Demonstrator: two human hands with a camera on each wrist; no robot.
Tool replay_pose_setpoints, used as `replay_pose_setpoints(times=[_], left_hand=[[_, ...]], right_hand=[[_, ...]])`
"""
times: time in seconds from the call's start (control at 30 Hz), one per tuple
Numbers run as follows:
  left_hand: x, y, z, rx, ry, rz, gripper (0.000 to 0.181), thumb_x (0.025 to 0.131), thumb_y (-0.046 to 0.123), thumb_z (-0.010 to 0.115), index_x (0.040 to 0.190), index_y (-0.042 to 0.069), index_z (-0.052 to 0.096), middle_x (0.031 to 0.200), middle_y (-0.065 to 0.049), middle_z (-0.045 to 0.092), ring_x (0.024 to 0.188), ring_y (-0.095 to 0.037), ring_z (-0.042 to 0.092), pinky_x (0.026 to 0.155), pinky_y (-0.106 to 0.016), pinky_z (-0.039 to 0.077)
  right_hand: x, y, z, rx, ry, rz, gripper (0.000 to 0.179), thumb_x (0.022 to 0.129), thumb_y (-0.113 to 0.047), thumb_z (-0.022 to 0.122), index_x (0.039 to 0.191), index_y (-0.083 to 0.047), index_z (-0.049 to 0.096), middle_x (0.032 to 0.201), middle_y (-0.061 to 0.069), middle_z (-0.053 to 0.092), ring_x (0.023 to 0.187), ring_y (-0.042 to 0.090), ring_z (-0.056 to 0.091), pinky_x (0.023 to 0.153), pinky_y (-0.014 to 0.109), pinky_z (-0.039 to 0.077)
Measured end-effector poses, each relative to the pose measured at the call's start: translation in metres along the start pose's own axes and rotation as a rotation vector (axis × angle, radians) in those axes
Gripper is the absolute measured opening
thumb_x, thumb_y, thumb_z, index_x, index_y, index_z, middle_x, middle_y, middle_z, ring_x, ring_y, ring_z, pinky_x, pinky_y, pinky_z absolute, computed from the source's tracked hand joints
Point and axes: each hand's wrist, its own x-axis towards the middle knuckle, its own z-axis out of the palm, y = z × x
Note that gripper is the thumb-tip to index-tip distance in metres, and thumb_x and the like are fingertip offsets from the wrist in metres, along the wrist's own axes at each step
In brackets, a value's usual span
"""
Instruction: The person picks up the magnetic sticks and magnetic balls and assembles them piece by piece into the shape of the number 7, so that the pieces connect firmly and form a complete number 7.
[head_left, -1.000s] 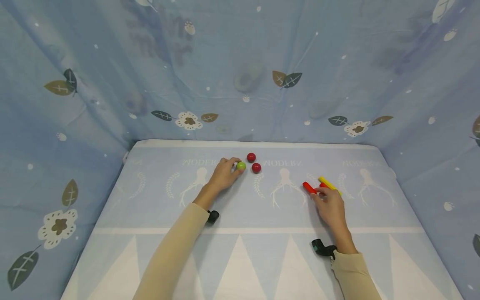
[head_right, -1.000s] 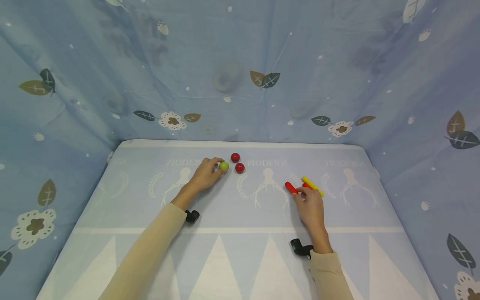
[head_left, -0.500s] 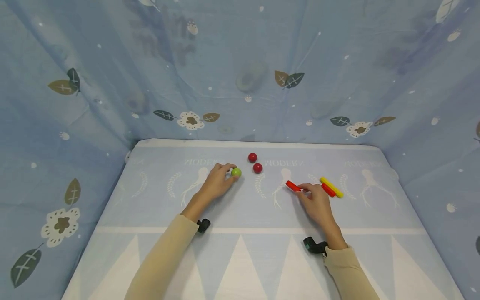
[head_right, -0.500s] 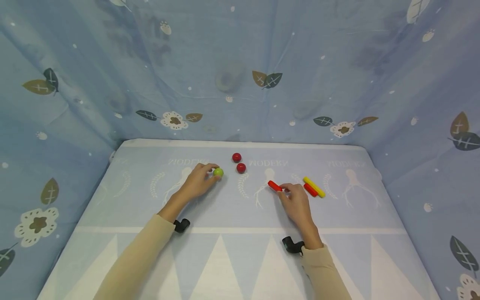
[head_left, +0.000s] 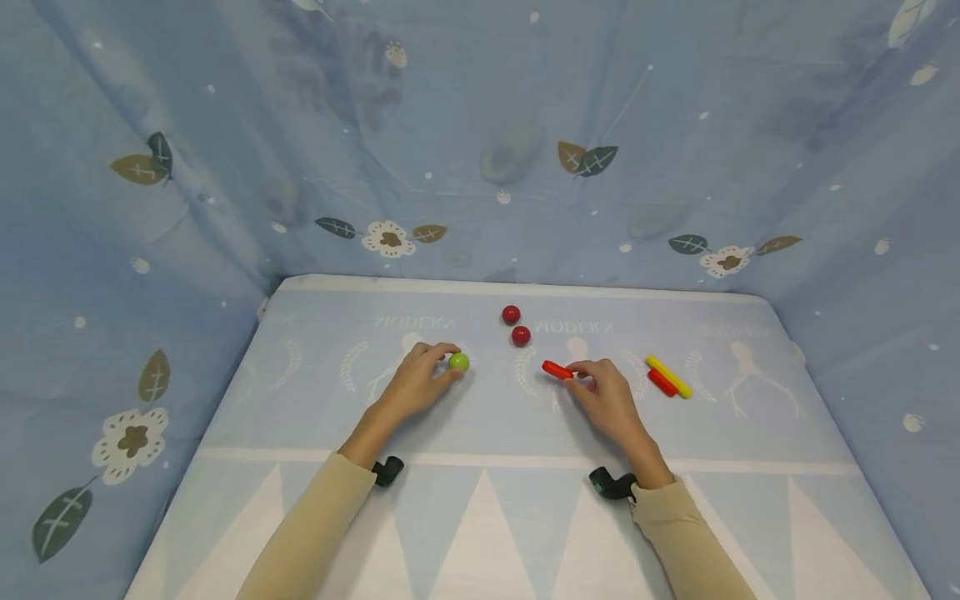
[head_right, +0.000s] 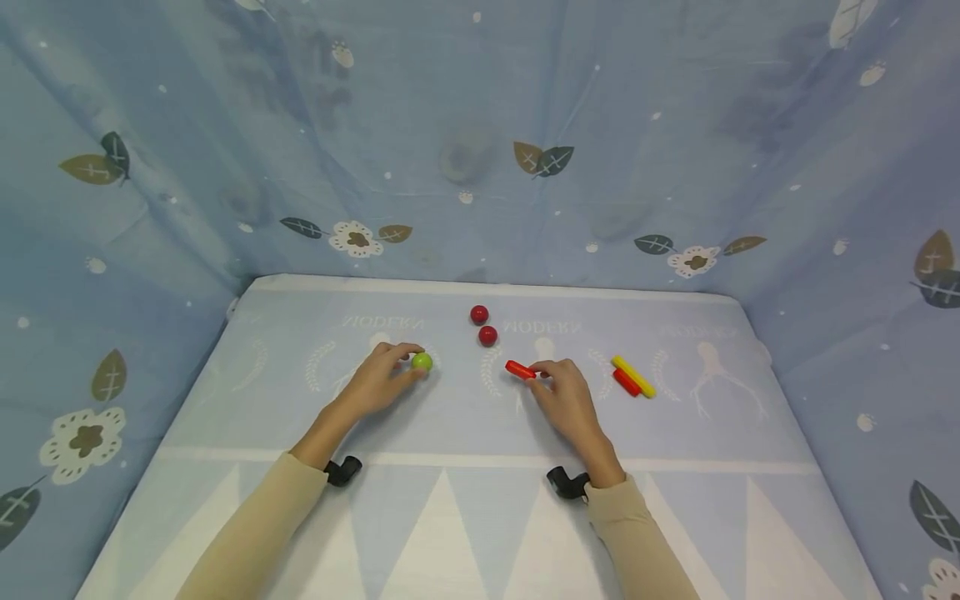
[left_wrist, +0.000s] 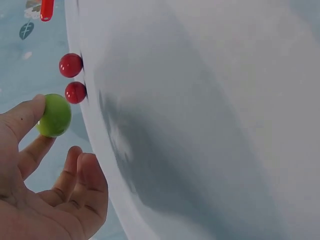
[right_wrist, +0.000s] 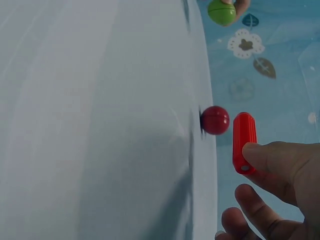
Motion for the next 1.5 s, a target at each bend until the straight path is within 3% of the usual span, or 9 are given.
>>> replay_pose_setpoints(times=[0.5, 0.73, 1.5], left_hand=[[-0.016, -0.016, -0.003, -0.004, -0.037, -0.03, 0.039, 0.095, 0.032, 0.071, 0.132, 0.018, 0.063, 0.115, -0.012, 0.058, 0.097, -0.023, 0.053, 0.079, -0.041, 0.046], [-0.018, -0.017, -0.002, -0.004, -0.047, -0.036, 0.039, 0.095, 0.03, 0.071, 0.131, 0.017, 0.063, 0.115, -0.011, 0.058, 0.1, -0.026, 0.055, 0.081, -0.043, 0.047], [-0.023, -0.022, 0.0, -0.02, -0.04, -0.046, 0.036, 0.093, 0.027, 0.074, 0.127, 0.017, 0.065, 0.115, -0.011, 0.06, 0.102, -0.027, 0.055, 0.083, -0.046, 0.046]], right_hand=[[0.007, -0.016, 0.022, 0.029, -0.072, -0.044, 0.02, 0.09, -0.012, 0.077, 0.11, -0.011, 0.075, 0.095, 0.006, 0.062, 0.079, 0.019, 0.051, 0.067, 0.033, 0.043], [0.011, -0.025, 0.03, 0.043, -0.094, -0.09, 0.021, 0.09, -0.011, 0.076, 0.111, -0.01, 0.074, 0.095, 0.006, 0.062, 0.078, 0.018, 0.05, 0.068, 0.034, 0.043], [0.023, -0.043, 0.059, 0.072, -0.174, -0.114, 0.02, 0.089, -0.011, 0.077, 0.108, -0.012, 0.075, 0.091, 0.002, 0.059, 0.075, 0.016, 0.049, 0.065, 0.032, 0.042]])
